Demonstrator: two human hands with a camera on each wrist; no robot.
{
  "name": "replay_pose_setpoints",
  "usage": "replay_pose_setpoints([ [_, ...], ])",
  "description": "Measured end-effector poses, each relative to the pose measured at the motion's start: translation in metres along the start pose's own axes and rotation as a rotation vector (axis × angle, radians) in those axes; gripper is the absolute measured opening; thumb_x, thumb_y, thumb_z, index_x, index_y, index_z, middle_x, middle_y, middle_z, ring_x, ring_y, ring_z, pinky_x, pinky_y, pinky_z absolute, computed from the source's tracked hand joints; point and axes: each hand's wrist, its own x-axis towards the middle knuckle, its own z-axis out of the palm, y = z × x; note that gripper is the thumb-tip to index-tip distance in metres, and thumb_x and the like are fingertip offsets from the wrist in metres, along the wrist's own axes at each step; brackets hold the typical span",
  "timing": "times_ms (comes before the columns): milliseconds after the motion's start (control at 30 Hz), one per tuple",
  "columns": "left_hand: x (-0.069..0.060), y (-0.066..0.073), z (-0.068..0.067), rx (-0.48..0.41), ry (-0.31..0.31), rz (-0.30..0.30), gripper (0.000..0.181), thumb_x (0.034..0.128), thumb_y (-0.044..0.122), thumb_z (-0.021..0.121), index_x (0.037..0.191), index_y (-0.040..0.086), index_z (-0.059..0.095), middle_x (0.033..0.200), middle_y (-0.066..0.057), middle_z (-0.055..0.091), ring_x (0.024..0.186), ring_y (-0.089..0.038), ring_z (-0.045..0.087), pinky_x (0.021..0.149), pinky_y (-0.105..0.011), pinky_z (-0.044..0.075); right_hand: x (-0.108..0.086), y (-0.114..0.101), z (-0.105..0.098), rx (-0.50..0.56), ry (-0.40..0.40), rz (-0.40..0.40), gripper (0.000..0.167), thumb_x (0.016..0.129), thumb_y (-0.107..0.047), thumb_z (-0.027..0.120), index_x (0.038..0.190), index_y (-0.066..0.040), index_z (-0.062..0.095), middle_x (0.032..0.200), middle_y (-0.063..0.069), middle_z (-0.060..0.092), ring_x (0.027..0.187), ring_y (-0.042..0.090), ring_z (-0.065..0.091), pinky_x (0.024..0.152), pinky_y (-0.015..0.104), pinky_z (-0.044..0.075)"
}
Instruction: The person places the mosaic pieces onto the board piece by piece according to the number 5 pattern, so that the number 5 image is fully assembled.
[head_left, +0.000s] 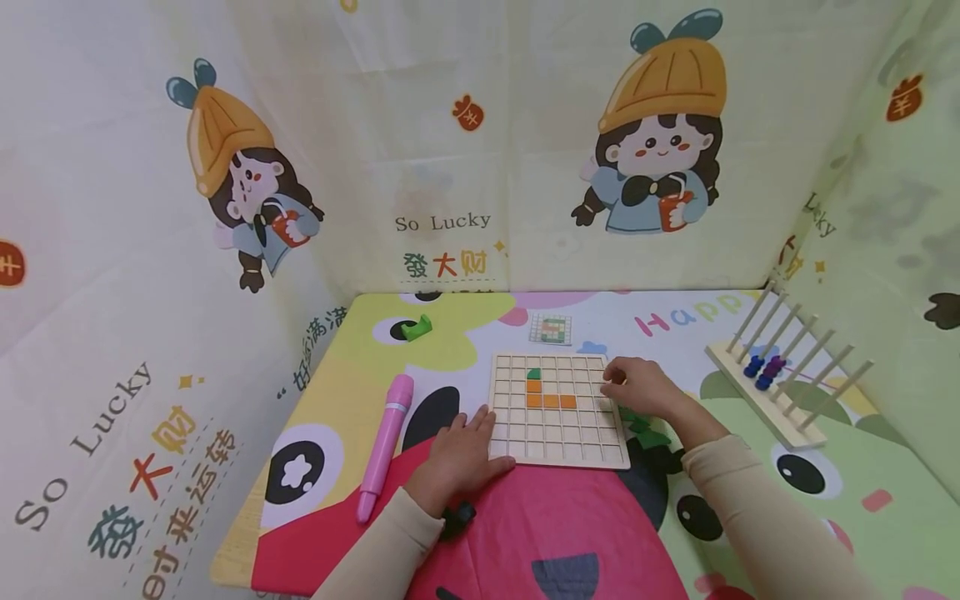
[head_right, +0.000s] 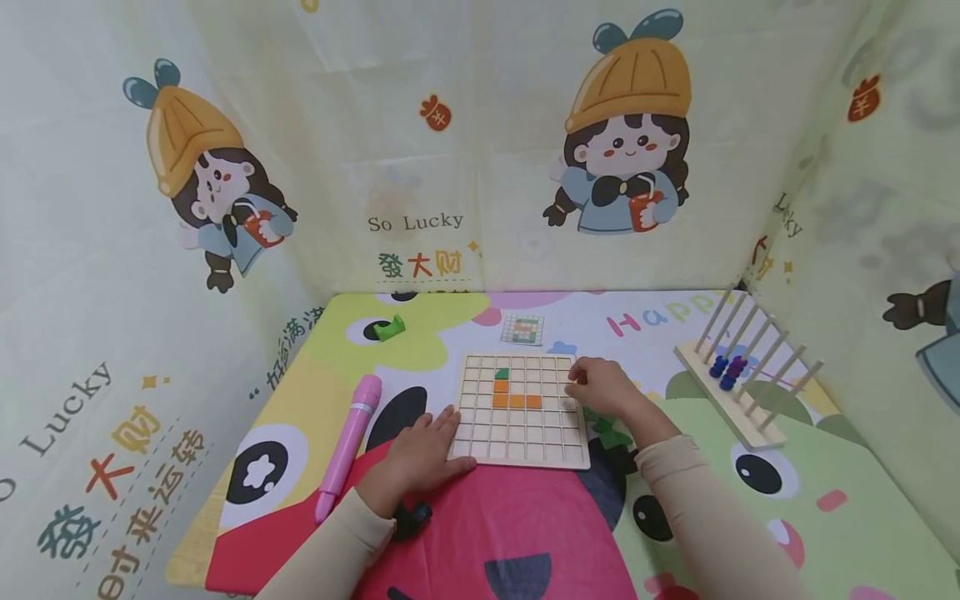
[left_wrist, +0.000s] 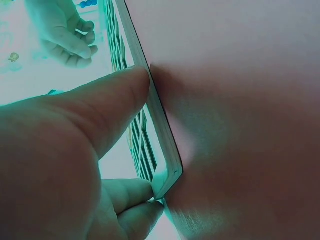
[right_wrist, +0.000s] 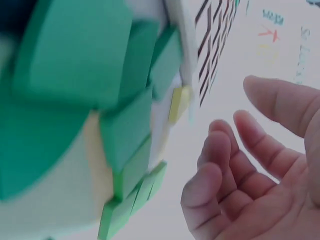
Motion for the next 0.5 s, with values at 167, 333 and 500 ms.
replay_pose_setpoints([
  [167, 0.0, 0.0, 0.001, 0.0, 0.009, 0.001, 0.09, 0.0885, 0.054, 0.074, 0.159, 0.009, 0.041, 0.165, -0.01, 0.039, 0.147, -0.043, 0.039, 0.115, -0.062, 0.039, 0.004, 0.021, -0.014, -0.026, 0.027, 0.104, 0.034, 0.1, -0.022, 0.065, 0.12, 0.006, 0.064, 0.111, 0.024, 0.068, 0.097, 0.038, 0.064, 0.083, 0.053, 0.054],
  [333, 0.0, -0.001, 0.002, 0.01, 0.011, 0.004, 0.09, 0.0888, 0.055, 0.073, 0.159, 0.009, 0.041, 0.165, -0.01, 0.04, 0.146, -0.042, 0.041, 0.115, -0.062, 0.04, 0.009, 0.038, -0.021, -0.092, 0.0, 0.264, 0.044, 0.097, -0.024, 0.064, 0.124, 0.011, 0.061, 0.122, 0.032, 0.065, 0.105, 0.046, 0.063, 0.088, 0.058, 0.053],
  [500, 0.0, -0.001, 0.001, 0.017, 0.014, 0.005, 0.089, 0.0895, 0.056, 0.072, 0.159, 0.01, 0.041, 0.165, -0.009, 0.04, 0.146, -0.042, 0.04, 0.115, -0.062, 0.04, 0.012, 0.048, -0.021, -0.127, -0.012, 0.328, 0.047, 0.094, -0.029, 0.067, 0.117, 0.013, 0.066, 0.119, 0.031, 0.068, 0.101, 0.044, 0.065, 0.085, 0.055, 0.055],
])
